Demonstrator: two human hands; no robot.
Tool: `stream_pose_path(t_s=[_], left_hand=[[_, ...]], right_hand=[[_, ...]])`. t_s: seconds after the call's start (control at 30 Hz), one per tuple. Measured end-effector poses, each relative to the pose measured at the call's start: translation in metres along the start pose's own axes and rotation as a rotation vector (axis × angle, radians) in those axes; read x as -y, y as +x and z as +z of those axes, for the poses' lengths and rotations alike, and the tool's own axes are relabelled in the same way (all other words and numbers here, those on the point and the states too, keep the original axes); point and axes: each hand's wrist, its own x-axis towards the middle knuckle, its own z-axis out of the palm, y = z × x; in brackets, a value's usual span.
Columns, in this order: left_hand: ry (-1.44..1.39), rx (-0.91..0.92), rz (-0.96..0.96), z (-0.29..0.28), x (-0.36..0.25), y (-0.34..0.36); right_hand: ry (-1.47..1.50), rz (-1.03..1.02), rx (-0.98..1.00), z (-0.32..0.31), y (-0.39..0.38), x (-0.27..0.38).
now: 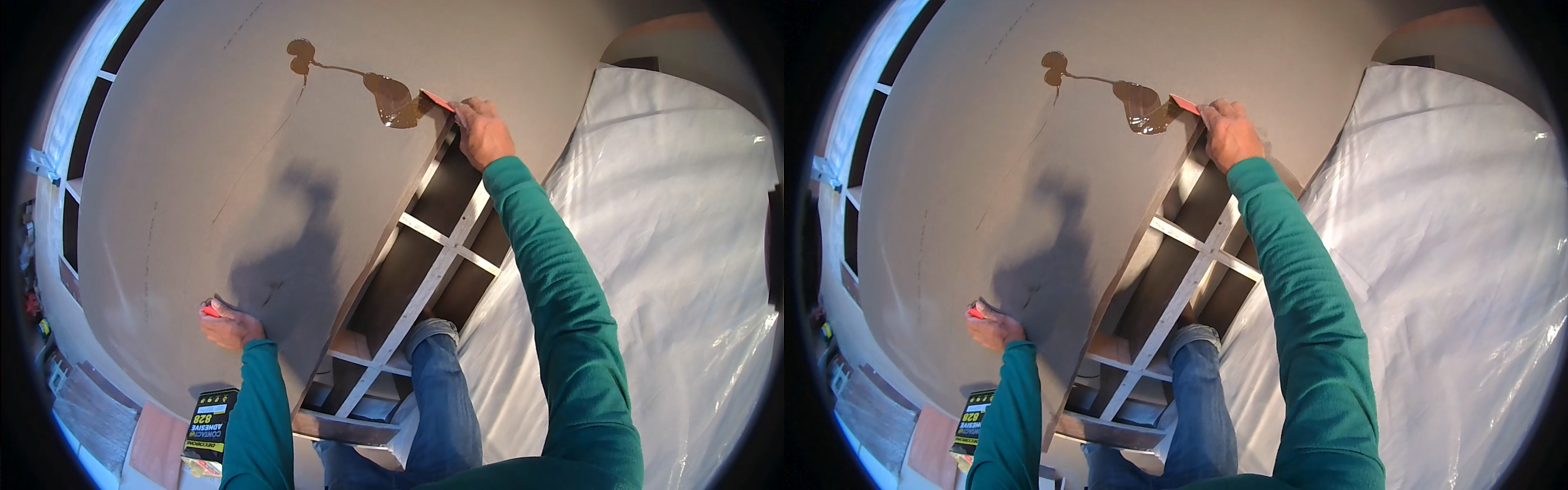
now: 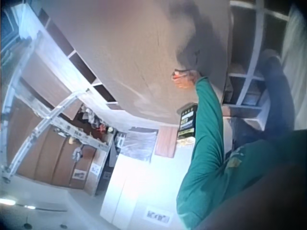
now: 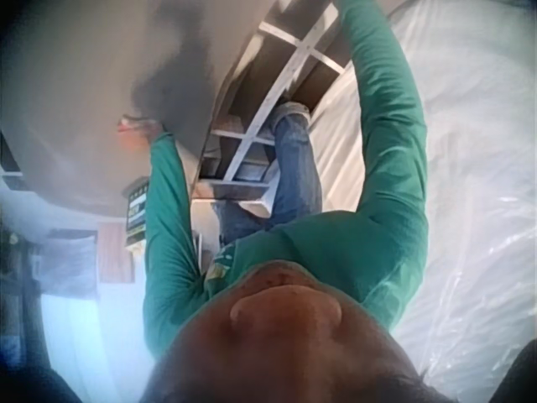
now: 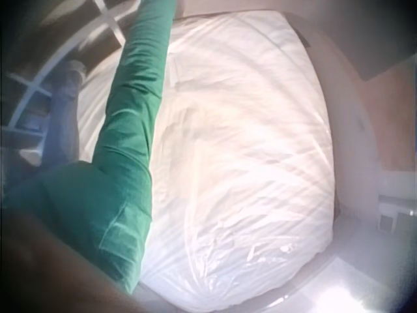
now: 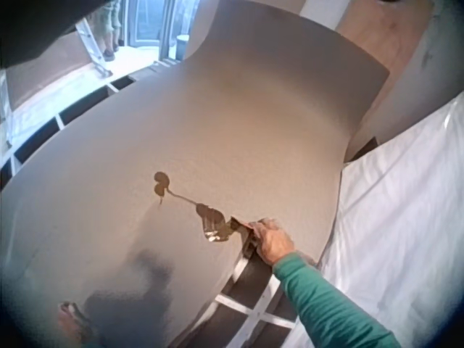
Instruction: The person positions a large sheet of plywood on the floor and places a smaller wooden plank on top to measure. They use a pencil to mark the plywood, then remove the plank. The person wipes the plywood with a cloth, pours adhesive from a can onto the surface, and spreads it with a red trowel.
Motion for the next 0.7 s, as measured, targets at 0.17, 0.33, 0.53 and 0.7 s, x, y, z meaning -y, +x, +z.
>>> stream_pose_path(t_s=[0.17, 0.33, 0.53, 0.7], left_hand=[[-0.004, -0.044, -0.002, 0.001, -0.005, -0.002], [-0.013, -0.053, 0.004, -0.001, -0.005, -0.002], [-0.001, -0.043, -0.002, 0.003, -0.001, -0.003], [-0.017, -0.001, -0.003, -0.003, -0.01, -0.001]], right_hand=[[-0.075, -0.011, 0.043, 0.0, -0.014, 0.014], [0.032, -0.073, 0.106, -0.002, -0.041, 0.051], [0.017, 0.023, -0.001, -0.013, -0.021, 0.021], [-0.078, 0.111, 0.072, -0.011, -0.023, 0.007]])
